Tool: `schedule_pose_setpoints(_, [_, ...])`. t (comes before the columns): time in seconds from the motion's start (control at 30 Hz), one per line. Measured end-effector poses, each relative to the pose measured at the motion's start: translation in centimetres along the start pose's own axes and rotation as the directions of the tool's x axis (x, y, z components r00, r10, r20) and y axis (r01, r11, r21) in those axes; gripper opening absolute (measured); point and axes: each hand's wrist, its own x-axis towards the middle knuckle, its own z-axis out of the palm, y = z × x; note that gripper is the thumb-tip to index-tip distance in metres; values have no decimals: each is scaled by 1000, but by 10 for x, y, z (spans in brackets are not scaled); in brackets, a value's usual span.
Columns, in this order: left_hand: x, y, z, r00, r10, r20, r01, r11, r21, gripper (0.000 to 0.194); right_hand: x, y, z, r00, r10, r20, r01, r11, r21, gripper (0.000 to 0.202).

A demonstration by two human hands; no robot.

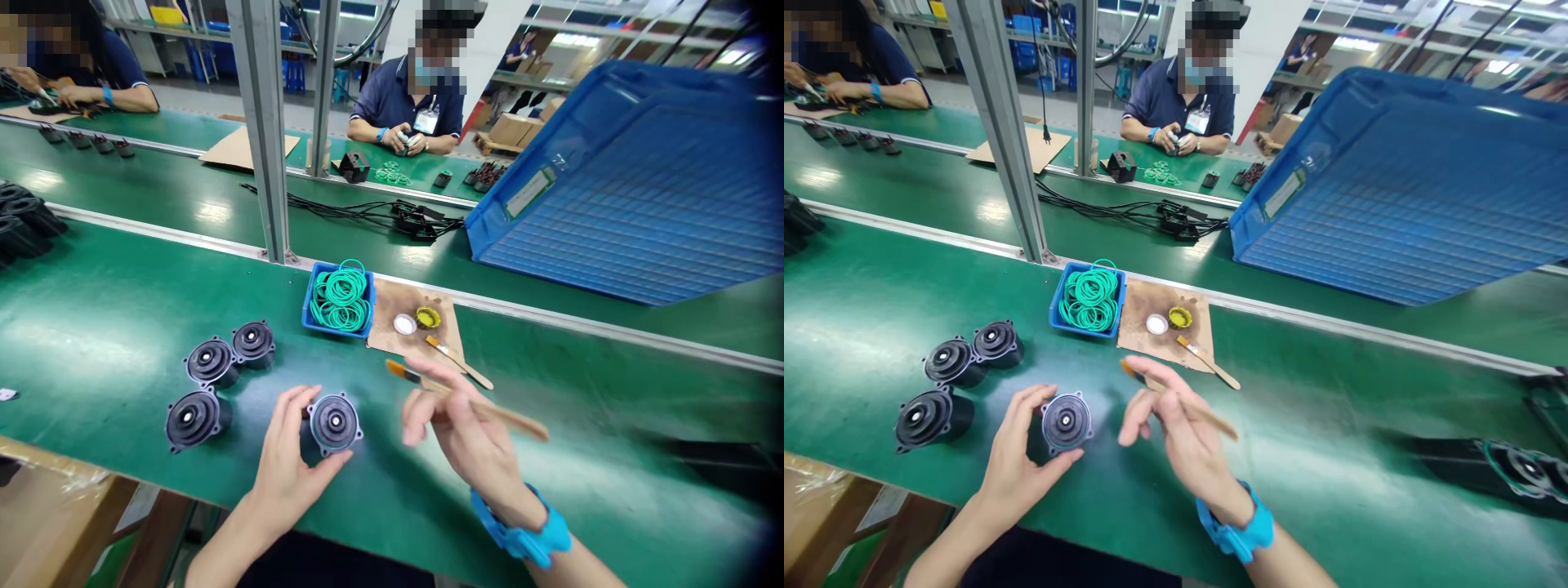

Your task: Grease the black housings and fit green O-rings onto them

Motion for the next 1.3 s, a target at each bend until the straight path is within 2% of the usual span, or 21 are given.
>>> schedule_pose_setpoints(0.07, [1,0,2,1000,-14,20,14,999,-30,59,2,-5,-4,997,77,-21,-76,996,44,49])
schedule_pose_setpoints(0.17, [-1,-5,5,1000,-17,14,18,998,-68,56,1,-10,-2,989,133,-71,-137,989,-55,50])
schedule_pose_setpoints(0.23, [-3,-7,6,1000,-21,18,22,997,-79,56,0,-12,3,979,185,-86,-191,980,-57,52])
schedule_pose_setpoints(0.4, [-3,-7,6,1000,-27,15,28,995,-94,56,-2,-12,15,911,412,26,-413,909,52,54])
schedule_pose_setpoints(0.57, [-3,-8,6,999,-41,19,43,993,-112,54,-2,-6,20,884,465,45,-467,882,53,56])
schedule_pose_setpoints(0.7, [-2,-8,6,999,-46,20,48,992,-117,56,-1,2,22,908,420,11,-420,908,13,53])
schedule_pose_setpoints(0.9, [-6,-8,7,983,-176,52,183,965,-190,73,5,8,19,970,244,-5,-243,963,-114,45])
schedule_pose_setpoints(0.97, [-7,-8,8,982,-181,63,190,959,-210,68,7,7,17,983,184,13,-180,971,-158,43])
schedule_pose_setpoints(1.07, [-7,-7,7,989,-138,46,145,961,-236,58,8,5,15,994,104,44,-93,972,-217,42])
schedule_pose_setpoints(1.3, [-4,-1,5,1000,-6,6,7,972,-234,53,8,1,15,998,-23,65,42,954,-296,31])
